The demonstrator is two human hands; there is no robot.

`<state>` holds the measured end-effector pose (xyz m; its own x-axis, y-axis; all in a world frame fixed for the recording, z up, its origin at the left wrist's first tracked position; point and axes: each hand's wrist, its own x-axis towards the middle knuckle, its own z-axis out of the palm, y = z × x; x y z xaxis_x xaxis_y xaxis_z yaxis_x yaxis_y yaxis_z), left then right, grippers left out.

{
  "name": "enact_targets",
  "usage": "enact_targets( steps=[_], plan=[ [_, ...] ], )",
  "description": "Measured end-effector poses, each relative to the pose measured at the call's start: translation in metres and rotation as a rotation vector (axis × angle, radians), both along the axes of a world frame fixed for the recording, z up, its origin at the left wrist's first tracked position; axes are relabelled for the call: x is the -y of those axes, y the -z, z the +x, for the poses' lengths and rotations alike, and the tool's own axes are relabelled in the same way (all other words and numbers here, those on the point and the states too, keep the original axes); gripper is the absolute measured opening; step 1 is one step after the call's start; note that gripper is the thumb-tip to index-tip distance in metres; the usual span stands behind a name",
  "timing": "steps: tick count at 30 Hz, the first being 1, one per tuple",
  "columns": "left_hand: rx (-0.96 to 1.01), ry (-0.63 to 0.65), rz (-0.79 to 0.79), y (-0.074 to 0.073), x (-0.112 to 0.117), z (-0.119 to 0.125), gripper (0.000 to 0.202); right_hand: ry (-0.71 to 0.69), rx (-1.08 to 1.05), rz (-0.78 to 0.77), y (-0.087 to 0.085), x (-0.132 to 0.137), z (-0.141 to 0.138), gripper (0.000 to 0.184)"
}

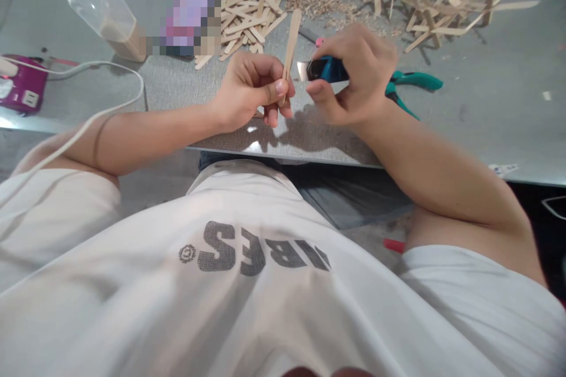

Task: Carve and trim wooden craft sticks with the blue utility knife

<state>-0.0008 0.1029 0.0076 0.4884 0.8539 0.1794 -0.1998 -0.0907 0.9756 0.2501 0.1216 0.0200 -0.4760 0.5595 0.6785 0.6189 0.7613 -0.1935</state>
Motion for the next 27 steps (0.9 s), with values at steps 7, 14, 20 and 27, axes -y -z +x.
enact_targets(
  steps=[7, 14, 20, 27],
  plan=[
    [0.081, 0.016, 0.057, 0.000, -0.001, 0.001, 0.066, -0.025, 0.165, -0.195, -0.005, -0.001, -0.001, 0.081],
    [0.086, -0.002, 0.048, -0.010, 0.005, 0.001, 0.064, -0.029, 0.194, -0.170, -0.004, -0.004, -0.002, 0.088],
    [0.061, 0.044, 0.048, -0.004, -0.001, -0.002, 0.062, -0.040, 0.179, -0.183, -0.004, -0.004, 0.000, 0.081],
    [0.107, 0.013, 0.040, -0.002, -0.002, 0.000, 0.059, 0.043, 0.200, -0.146, -0.009, -0.001, 0.002, 0.074]
  ],
)
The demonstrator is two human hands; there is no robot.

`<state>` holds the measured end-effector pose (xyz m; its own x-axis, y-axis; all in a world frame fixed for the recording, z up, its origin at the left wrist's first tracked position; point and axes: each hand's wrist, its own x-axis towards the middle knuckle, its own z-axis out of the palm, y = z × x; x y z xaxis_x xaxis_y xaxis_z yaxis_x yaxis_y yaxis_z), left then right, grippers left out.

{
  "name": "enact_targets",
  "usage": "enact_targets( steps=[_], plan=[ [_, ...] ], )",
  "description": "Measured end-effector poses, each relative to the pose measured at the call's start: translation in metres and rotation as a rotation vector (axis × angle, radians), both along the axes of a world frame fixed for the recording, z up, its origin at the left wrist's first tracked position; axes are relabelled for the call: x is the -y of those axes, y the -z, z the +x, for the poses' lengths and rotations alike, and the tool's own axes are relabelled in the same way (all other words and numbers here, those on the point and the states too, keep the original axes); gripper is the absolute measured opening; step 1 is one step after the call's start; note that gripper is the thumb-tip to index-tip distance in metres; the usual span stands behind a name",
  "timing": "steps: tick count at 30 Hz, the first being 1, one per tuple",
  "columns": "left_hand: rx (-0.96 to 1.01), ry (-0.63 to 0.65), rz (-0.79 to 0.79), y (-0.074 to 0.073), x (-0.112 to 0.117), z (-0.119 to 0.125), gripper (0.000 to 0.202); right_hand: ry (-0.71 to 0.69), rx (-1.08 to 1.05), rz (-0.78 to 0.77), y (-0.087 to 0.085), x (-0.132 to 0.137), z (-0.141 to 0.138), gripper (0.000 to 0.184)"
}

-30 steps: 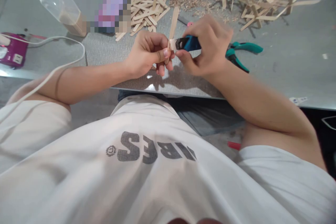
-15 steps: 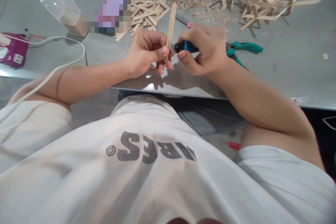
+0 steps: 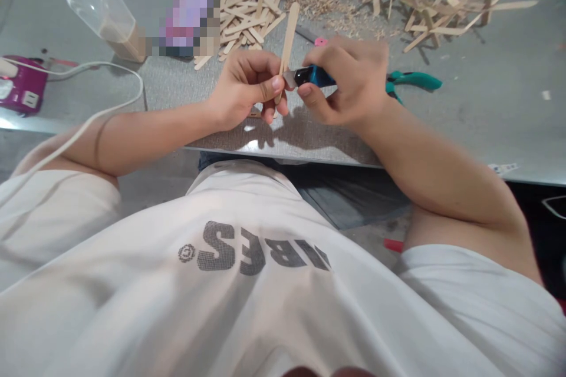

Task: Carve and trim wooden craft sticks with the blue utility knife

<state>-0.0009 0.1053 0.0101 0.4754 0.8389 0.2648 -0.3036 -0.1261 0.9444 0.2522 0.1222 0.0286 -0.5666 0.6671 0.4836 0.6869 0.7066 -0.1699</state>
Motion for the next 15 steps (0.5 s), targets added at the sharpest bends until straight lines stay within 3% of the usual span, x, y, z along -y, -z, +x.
enact_targets(
  steps=[6, 12, 15],
  plan=[
    [-0.012, -0.001, 0.006, -0.001, -0.002, 0.000, 0.065, -0.063, 0.015, 0.048, -0.004, -0.002, -0.004, 0.079],
    [-0.086, 0.000, 0.004, 0.001, -0.002, -0.003, 0.064, -0.128, 0.007, -0.225, -0.015, 0.002, -0.006, 0.094],
    [-0.091, -0.001, 0.004, 0.002, -0.001, -0.003, 0.066, -0.135, 0.024, -0.281, -0.016, 0.003, -0.006, 0.098]
  ],
)
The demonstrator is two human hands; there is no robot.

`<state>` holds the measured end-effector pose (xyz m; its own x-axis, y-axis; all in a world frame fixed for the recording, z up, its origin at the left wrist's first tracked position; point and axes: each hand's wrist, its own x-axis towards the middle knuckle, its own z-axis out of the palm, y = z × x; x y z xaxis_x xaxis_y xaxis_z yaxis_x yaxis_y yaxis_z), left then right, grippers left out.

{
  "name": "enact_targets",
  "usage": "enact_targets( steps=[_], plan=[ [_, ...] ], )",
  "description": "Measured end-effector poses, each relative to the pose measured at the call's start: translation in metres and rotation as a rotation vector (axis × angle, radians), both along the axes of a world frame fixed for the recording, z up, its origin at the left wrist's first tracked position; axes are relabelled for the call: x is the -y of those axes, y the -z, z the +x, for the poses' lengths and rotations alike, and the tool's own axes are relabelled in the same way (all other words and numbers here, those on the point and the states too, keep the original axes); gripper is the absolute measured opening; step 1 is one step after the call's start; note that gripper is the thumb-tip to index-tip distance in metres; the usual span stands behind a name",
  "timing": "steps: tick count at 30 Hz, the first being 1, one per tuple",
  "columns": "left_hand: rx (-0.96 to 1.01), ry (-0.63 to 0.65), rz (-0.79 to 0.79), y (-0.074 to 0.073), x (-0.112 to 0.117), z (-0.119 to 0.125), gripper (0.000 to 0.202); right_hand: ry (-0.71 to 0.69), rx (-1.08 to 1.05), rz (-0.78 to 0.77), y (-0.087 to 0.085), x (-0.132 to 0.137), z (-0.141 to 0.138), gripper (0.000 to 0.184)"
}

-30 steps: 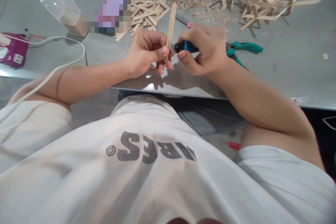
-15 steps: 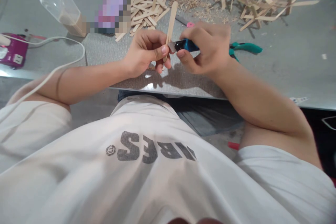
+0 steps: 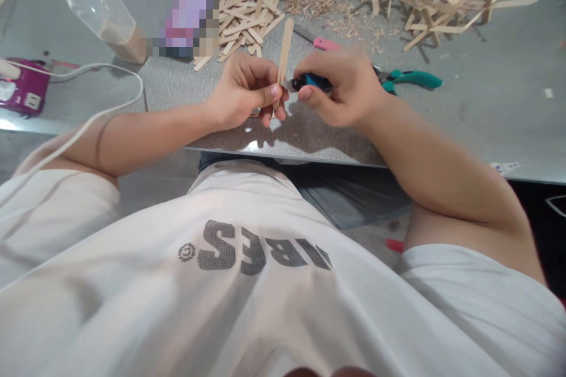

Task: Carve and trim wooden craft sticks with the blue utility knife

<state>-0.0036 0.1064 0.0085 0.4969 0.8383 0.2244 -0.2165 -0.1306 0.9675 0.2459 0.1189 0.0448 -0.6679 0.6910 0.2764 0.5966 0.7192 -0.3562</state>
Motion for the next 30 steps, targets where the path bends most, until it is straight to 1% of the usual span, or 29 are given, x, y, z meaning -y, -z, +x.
enact_targets(
  steps=[3, 6, 10, 14, 18, 21, 25, 27, 30],
  plan=[
    [-0.030, -0.002, -0.023, 0.003, -0.001, 0.001, 0.068, 0.000, -0.021, 0.004, 0.005, -0.001, -0.002, 0.095],
    [-0.029, -0.048, -0.020, 0.006, -0.002, 0.001, 0.069, 0.015, -0.072, 0.045, 0.014, -0.004, -0.004, 0.094],
    [-0.023, -0.045, -0.048, -0.002, 0.003, 0.002, 0.066, 0.042, -0.156, 0.104, 0.024, -0.007, -0.007, 0.090],
    [0.039, -0.065, -0.055, -0.007, 0.008, 0.002, 0.061, 0.089, -0.198, 0.180, 0.030, -0.008, -0.006, 0.084],
    [0.052, -0.071, -0.040, -0.004, 0.005, 0.004, 0.064, 0.159, -0.193, 0.248, 0.032, -0.006, -0.004, 0.082],
    [0.055, -0.079, -0.031, -0.002, 0.004, 0.005, 0.067, 0.185, -0.177, 0.263, 0.027, -0.002, -0.004, 0.082],
    [0.077, -0.067, -0.014, 0.003, 0.001, 0.003, 0.071, 0.176, -0.147, 0.238, 0.022, 0.000, -0.004, 0.078],
    [0.064, -0.045, -0.027, 0.007, -0.002, 0.002, 0.072, 0.146, -0.158, 0.252, 0.026, -0.002, -0.003, 0.074],
    [0.036, -0.038, -0.051, 0.009, -0.005, 0.001, 0.071, 0.101, -0.217, 0.319, 0.034, -0.006, -0.001, 0.068]
  ],
)
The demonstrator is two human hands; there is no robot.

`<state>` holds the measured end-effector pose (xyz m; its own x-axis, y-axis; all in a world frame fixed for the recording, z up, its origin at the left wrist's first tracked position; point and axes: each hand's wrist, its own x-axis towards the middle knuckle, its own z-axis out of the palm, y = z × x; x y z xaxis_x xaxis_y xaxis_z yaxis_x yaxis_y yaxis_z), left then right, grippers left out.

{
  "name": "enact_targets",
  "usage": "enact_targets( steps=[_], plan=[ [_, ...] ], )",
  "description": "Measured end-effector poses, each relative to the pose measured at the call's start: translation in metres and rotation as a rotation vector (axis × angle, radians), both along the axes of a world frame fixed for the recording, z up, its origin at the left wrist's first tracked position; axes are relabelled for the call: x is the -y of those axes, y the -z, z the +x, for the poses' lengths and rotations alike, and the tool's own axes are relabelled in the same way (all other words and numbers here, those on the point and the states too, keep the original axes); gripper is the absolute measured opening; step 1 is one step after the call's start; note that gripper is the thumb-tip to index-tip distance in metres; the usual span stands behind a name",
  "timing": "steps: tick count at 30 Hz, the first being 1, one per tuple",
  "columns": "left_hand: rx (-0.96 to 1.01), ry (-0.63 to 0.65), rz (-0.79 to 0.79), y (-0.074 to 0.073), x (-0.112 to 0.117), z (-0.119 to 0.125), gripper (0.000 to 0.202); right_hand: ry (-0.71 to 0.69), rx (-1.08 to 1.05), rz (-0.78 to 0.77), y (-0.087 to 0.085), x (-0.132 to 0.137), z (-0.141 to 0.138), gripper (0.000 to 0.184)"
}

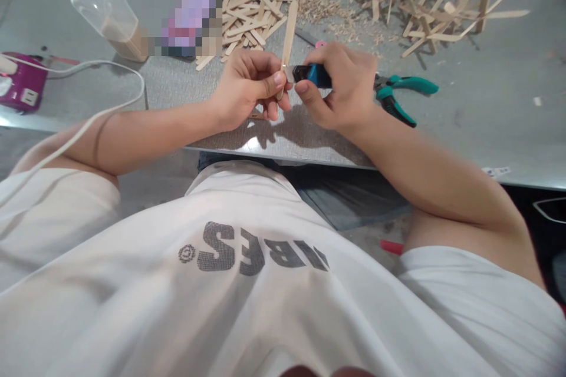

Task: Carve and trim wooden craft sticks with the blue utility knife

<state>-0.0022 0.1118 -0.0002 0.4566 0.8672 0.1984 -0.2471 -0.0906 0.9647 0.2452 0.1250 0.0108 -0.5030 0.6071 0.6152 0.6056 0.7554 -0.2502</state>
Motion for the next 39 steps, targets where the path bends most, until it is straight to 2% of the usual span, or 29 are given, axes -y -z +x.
enact_targets(
  steps=[3, 7, 10, 14, 16, 22, 27, 33, 36, 39],
  plan=[
    [-0.008, -0.021, 0.014, -0.004, 0.002, 0.001, 0.072, 0.045, 0.010, 0.031, 0.004, -0.003, 0.001, 0.069],
    [-0.003, -0.054, 0.018, -0.015, 0.010, 0.003, 0.071, 0.006, 0.049, -0.066, -0.001, 0.000, -0.002, 0.074],
    [0.012, -0.083, -0.009, -0.023, 0.015, 0.005, 0.064, -0.049, -0.068, -0.093, -0.005, 0.004, -0.007, 0.074],
    [0.024, -0.117, -0.044, -0.029, 0.017, 0.006, 0.058, -0.029, -0.268, -0.093, -0.006, 0.003, -0.009, 0.073],
    [0.009, -0.114, -0.039, -0.029, 0.017, 0.006, 0.058, -0.027, -0.273, -0.102, -0.006, 0.000, -0.006, 0.072],
    [0.095, -0.046, -0.008, -0.025, 0.017, 0.003, 0.052, -0.110, -0.017, -0.178, -0.006, -0.006, 0.000, 0.080],
    [0.077, 0.049, 0.005, -0.016, 0.008, 0.002, 0.065, -0.089, 0.009, -0.235, -0.009, -0.005, -0.001, 0.085],
    [-0.048, -0.014, 0.008, -0.009, 0.005, 0.001, 0.067, -0.084, 0.031, -0.243, -0.016, 0.000, -0.003, 0.087],
    [-0.014, 0.024, 0.027, -0.008, 0.004, 0.000, 0.069, -0.123, 0.015, -0.242, -0.020, 0.002, -0.005, 0.082],
    [-0.028, 0.055, 0.042, -0.010, 0.005, -0.002, 0.067, -0.186, 0.015, -0.313, -0.023, 0.002, -0.006, 0.081]
  ],
)
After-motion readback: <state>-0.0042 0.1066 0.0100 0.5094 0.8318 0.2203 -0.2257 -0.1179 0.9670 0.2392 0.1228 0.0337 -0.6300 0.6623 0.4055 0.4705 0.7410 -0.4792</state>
